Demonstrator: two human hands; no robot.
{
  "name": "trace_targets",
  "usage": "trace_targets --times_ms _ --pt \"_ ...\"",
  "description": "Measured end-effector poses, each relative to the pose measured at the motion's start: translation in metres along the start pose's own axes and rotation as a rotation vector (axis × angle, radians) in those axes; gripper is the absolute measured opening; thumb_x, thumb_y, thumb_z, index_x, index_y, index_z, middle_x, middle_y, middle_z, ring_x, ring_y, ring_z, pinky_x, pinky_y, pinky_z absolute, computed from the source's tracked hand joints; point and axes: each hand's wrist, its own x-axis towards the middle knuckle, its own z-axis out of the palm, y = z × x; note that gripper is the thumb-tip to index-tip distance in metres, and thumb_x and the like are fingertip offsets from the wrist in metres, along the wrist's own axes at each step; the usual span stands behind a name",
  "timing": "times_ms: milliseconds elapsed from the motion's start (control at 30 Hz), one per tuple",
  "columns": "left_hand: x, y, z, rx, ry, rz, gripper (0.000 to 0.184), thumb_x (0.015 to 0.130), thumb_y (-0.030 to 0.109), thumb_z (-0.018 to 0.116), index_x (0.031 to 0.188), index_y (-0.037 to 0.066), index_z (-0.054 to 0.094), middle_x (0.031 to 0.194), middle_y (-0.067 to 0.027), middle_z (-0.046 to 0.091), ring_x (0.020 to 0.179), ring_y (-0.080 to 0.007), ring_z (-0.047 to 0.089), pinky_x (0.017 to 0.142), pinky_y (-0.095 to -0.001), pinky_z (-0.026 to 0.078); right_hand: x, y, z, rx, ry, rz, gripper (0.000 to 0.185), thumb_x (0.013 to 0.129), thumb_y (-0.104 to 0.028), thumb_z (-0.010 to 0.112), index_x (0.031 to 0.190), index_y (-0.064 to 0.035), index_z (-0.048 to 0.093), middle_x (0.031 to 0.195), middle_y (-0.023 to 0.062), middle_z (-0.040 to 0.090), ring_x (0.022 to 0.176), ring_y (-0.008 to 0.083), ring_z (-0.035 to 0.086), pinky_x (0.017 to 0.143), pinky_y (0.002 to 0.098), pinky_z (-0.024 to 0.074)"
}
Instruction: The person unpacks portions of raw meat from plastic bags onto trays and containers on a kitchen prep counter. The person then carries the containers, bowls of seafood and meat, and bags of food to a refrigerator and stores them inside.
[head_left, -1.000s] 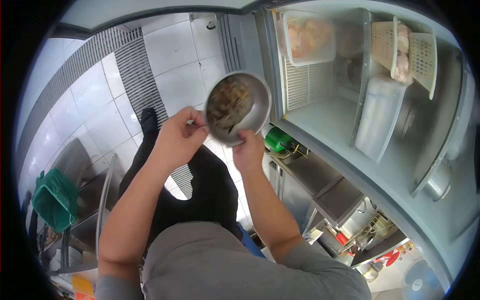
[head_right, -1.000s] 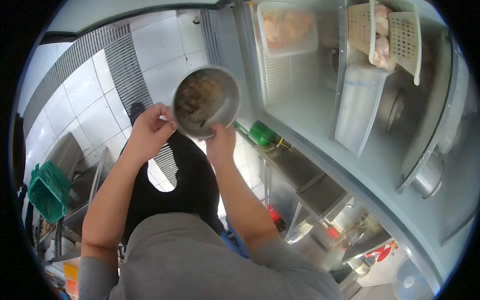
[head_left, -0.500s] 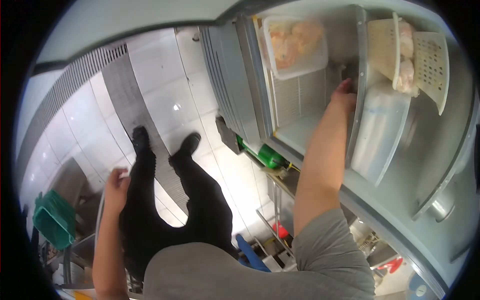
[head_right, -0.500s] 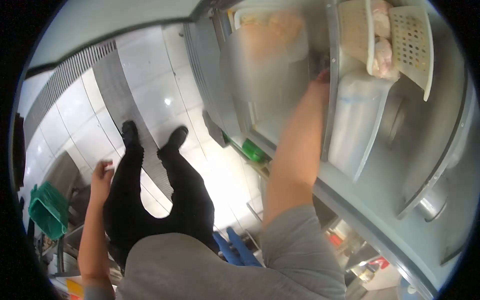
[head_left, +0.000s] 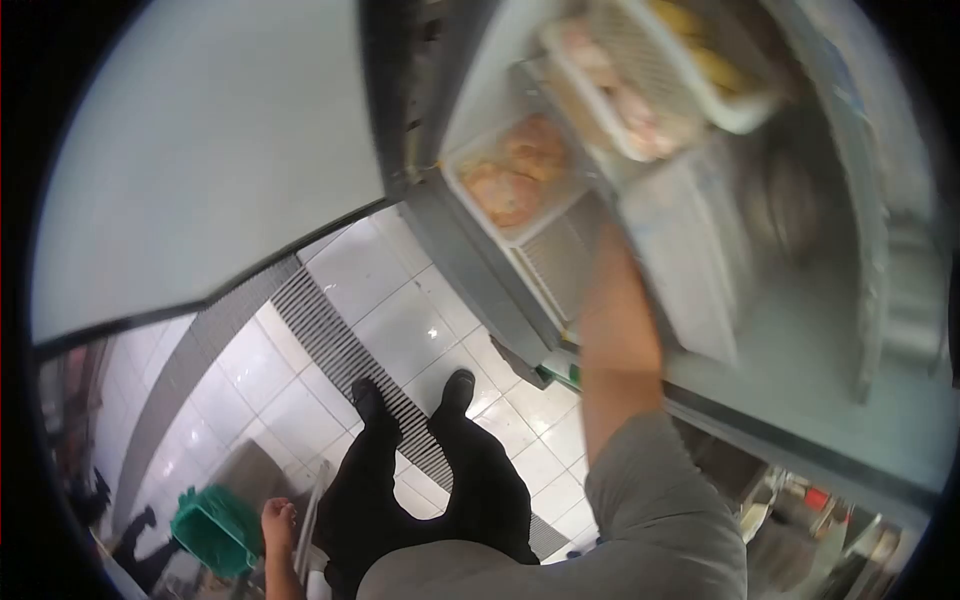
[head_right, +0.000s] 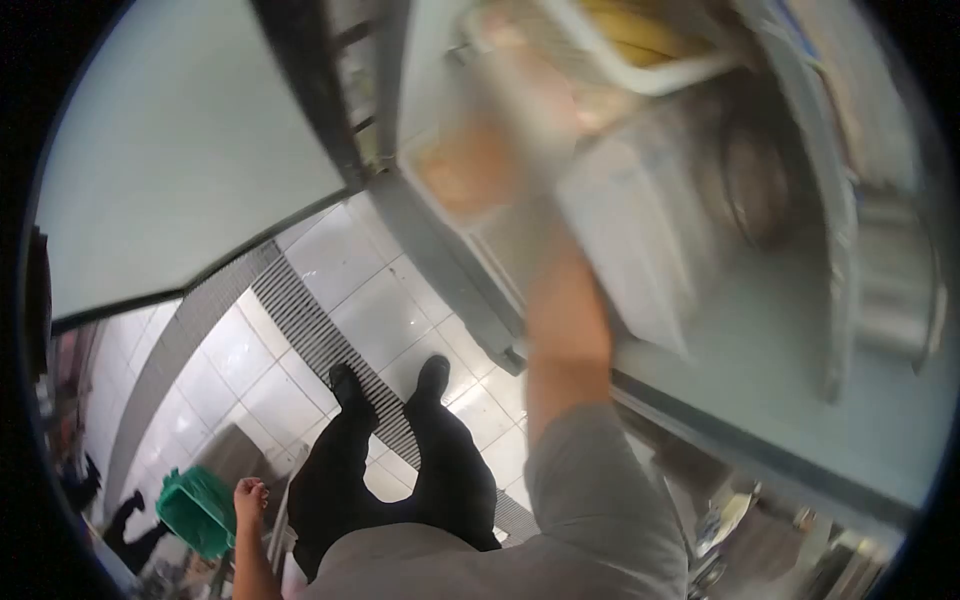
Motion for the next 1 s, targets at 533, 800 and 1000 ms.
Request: trace_targets --times_ms 533,800,1000 --pt "0.021 0.253 0.171 0.409 -0.69 0.813 0.013 0.091 0.014 0.061 0.1 0.006 0.06 0.08 0.0022 0.058 0.07 -0.008 0.052 0.059 -0.0265 0.041 -0.453 -0.273 -0.435 -1.717 -0.57 0.522 0.066 0.09 -0.043 0.065 0.145 -0.0097 0.048 0.128 0.0187 0.064 0.115 0.0347 0.062 0.1 0.043 0.0487" --pt "-0.203 0.332 0.315 0.549 -0.931 1.091 0.02 0.089 0.005 0.066 0.109 0.0 0.062 0.107 -0.0109 0.066 0.102 -0.0205 0.063 0.091 -0.0322 0.049 -0.506 -0.379 -0.628 -1.511 0.43 0.539 0.067 0.082 -0.049 0.068 0.13 -0.0026 0.062 0.115 0.0221 0.07 0.107 0.0372 0.067 0.097 0.0423 0.0514" --pt "-0.438 0.296 0.449 0.407 -1.179 1.187 0.051 0.092 0.003 0.065 0.139 0.0 0.047 0.139 -0.0158 0.054 0.127 -0.0242 0.054 0.106 -0.0353 0.043 -0.564 -0.389 -0.71 -1.574 0.124 0.809 0.067 0.082 -0.049 0.069 0.131 -0.0038 0.062 0.128 0.0241 0.064 0.118 0.0398 0.061 0.103 0.0427 0.0475"
